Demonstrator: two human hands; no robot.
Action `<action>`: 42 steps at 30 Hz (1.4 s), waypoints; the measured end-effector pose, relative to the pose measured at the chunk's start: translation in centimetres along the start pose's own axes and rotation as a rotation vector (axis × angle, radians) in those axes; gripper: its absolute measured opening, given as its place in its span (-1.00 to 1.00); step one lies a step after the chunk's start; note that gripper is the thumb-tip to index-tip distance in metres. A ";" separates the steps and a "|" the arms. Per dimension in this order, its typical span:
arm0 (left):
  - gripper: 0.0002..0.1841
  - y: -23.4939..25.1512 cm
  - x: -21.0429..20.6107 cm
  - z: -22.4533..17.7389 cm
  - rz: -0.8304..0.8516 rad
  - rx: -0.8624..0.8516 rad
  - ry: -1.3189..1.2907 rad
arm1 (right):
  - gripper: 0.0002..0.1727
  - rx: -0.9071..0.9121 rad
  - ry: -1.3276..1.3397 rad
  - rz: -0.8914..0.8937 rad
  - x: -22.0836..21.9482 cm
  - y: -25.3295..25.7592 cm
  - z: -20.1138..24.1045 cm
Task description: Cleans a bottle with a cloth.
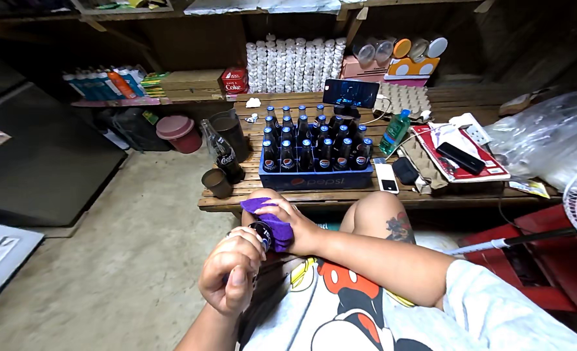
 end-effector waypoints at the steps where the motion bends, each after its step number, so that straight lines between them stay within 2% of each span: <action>1: -0.72 0.0 0.0 0.0 -0.002 -0.001 -0.002 | -0.01 -0.003 -0.001 0.001 0.0 0.0 0.0; 7: -0.72 -0.1 0.1 0.0 -0.004 0.001 -0.003 | -0.04 -0.063 -0.010 0.007 0.1 0.0 0.0; 14: -0.71 0.0 0.0 0.0 0.000 -0.001 0.003 | -0.05 -0.026 -0.016 -0.005 0.1 -0.1 -0.2; 20: -0.72 0.0 -0.1 0.0 0.007 0.001 0.012 | -0.01 -0.074 -0.017 0.015 0.1 -0.2 -0.3; 42: -0.72 0.0 -0.4 -0.1 0.016 -0.012 0.028 | -0.01 -0.027 -0.018 0.001 0.1 -0.3 -0.3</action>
Point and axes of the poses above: each hand's wrist, its own y-axis towards the middle knuckle, its own x-axis out of the back of the hand, z = x × y, the point moved 9 cm from there along y, towards the middle knuckle, and after that the axes turned 9 degrees about z, right-handed, at the moved point
